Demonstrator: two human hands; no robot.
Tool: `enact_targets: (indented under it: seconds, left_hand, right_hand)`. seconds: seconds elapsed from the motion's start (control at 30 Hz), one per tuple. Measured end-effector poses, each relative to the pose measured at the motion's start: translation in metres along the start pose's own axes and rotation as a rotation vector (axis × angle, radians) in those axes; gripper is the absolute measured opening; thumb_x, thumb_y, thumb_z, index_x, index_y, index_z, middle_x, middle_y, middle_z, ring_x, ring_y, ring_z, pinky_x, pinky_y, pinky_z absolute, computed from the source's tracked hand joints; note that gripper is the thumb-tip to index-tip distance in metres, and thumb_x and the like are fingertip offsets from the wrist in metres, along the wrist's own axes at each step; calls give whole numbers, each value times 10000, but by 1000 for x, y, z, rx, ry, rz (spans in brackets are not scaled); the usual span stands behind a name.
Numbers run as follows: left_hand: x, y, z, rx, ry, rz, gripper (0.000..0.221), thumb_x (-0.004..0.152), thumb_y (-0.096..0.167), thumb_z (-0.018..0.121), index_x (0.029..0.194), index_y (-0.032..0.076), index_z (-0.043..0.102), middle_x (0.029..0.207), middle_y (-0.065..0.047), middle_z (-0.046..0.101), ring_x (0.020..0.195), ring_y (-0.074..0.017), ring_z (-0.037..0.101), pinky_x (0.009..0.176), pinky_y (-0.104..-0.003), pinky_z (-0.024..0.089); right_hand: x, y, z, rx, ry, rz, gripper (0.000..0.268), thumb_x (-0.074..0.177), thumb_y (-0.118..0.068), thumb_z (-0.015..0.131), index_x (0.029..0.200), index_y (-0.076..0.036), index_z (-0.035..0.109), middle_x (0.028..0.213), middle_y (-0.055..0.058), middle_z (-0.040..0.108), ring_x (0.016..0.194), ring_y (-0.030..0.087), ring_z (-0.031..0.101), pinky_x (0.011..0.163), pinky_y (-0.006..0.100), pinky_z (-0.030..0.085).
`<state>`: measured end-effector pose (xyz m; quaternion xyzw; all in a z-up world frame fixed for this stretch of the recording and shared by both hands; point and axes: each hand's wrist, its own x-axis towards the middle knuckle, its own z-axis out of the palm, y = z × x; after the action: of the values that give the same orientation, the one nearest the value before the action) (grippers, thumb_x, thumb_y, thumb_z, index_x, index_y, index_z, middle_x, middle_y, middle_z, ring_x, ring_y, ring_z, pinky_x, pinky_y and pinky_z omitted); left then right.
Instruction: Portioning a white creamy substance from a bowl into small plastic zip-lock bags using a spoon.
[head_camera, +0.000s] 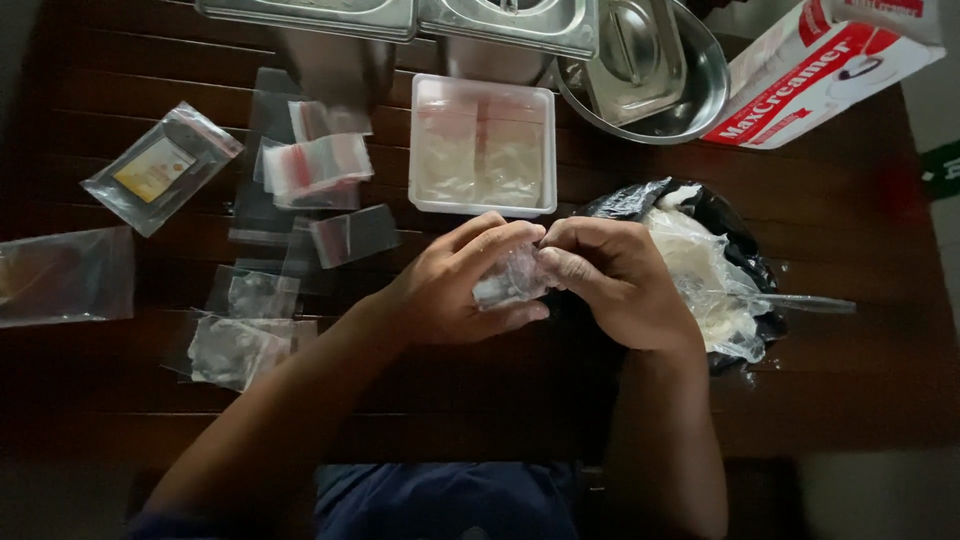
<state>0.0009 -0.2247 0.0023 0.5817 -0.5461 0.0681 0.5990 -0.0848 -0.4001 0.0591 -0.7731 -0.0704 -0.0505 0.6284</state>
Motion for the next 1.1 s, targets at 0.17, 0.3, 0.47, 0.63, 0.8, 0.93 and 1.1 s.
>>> enact_targets:
  seconds: [0.17,0.3,0.47,0.63,0.8,0.93,1.1]
  left_hand:
    - [-2,1,6,-34,18,-5,582,864,302,798,1317,24,561,988,-150,600,790,-317,642,676,-400,554]
    - [-3,2,5,-50,27,-9,560,858,267,802,1305,24,568,961,-164,594,752,-334,634,608,-414,539]
    - [-3,0,6,-40,43,-16,541,843,290,813,1269,39,594,944,-134,601,725,-296,632,593,-373,539]
    - [0,3,0,-16,-13,-16,630,803,272,861,1305,34,562,971,-162,600,756,-332,643,622,-406,553]
    - [0,3,-3,50,-36,4,645,819,226,847,1348,29,534,999,-180,590,810,-363,652,675,-437,561]
    - [-2,-1,-1,93,-26,30,594,864,254,805,1342,17,542,1010,-176,599,826,-355,657,695,-421,574]
    - [-2,-2,3,50,11,17,559,863,262,794,1313,19,566,995,-153,597,827,-346,653,695,-411,566]
  right_hand:
    - [-3,7,-3,32,-21,9,220,985,-49,590,790,17,666,654,75,570,656,93,507,617,250,439]
    - [1,3,0,13,-28,-25,195,994,-31,575,834,20,674,639,67,544,624,79,482,582,237,402]
    - [2,-4,1,10,-32,-31,179,988,-28,578,851,27,679,643,71,543,620,76,474,581,235,401]
    - [-1,12,-5,50,-50,-40,170,975,-15,576,847,47,668,656,107,568,633,131,567,610,266,450]
    - [-3,8,-2,-4,-35,-32,165,979,-13,579,861,66,664,704,126,624,713,123,582,634,278,487]
    - [-6,11,-1,59,-40,-15,151,984,-33,580,890,47,666,731,104,621,751,107,569,660,279,507]
    - [-4,17,-5,61,-56,-10,139,970,-5,580,881,43,675,706,113,615,708,151,595,653,290,501]
